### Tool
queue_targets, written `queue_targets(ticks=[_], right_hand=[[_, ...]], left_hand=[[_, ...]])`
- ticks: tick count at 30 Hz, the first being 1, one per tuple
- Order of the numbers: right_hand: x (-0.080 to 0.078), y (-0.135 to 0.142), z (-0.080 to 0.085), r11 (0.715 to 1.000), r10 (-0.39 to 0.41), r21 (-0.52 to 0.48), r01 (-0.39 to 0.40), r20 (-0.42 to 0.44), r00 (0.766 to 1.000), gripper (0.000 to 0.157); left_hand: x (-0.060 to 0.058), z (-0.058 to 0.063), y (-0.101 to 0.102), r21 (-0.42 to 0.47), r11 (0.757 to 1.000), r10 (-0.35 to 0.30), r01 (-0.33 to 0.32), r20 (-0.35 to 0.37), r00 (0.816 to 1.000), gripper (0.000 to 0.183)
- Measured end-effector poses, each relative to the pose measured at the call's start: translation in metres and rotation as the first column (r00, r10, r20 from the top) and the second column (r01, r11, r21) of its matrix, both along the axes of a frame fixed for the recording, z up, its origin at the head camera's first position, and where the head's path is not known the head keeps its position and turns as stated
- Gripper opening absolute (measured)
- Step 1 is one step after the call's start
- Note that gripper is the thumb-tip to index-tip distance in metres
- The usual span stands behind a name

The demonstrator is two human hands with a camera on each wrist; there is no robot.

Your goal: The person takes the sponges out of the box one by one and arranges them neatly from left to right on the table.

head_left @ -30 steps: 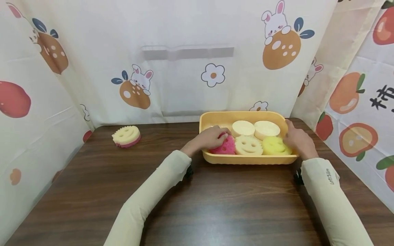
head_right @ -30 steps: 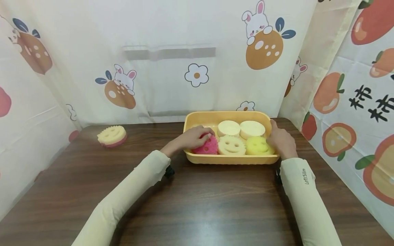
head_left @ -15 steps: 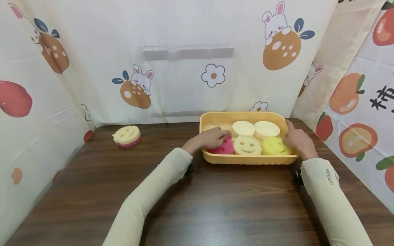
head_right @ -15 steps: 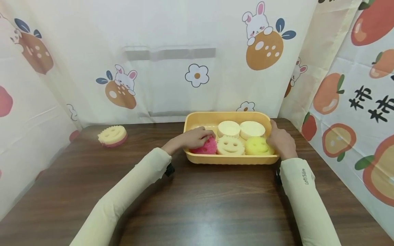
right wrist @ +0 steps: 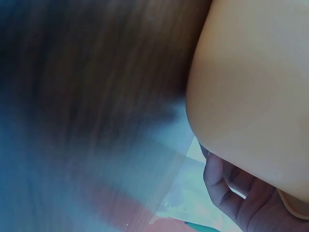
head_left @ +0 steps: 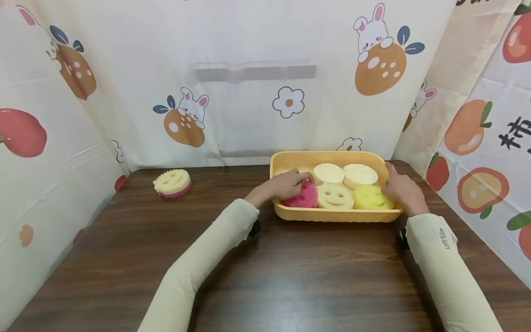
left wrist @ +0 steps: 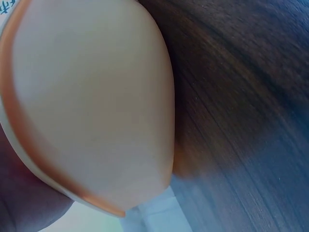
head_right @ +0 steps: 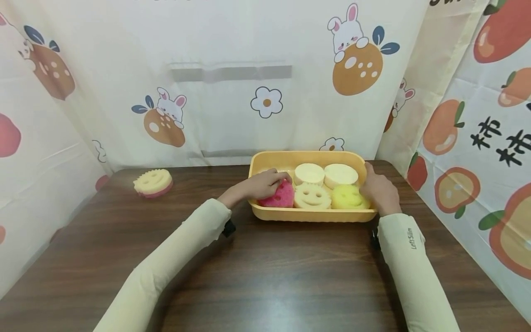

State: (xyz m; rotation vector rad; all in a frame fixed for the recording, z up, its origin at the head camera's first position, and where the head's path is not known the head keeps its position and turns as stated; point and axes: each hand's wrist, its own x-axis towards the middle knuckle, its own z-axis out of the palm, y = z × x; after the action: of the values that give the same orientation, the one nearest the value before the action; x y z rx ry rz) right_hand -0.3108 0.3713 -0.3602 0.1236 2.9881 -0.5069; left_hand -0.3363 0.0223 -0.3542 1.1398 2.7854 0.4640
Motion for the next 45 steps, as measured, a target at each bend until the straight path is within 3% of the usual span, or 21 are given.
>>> queue_targets(ticks=[29, 45], right_hand=[[0.0, 0.0, -0.003, 1.0, 0.002, 0.009, -0.002, -0.014, 1.0, 0.074], [-0.002, 0.002, -0.006, 1.0, 0.005, 0.012, -0.005, -0.008, 1.0, 0.075]], left_hand=[[0.004, 0.011, -0.008, 0.09, 0.996, 0.019, -0.018, -0.015, 1.0, 0.034], [0.002, 0.02, -0.017, 0.203, 0.978, 0.051, -0.054, 0.02, 0.998, 0.033]])
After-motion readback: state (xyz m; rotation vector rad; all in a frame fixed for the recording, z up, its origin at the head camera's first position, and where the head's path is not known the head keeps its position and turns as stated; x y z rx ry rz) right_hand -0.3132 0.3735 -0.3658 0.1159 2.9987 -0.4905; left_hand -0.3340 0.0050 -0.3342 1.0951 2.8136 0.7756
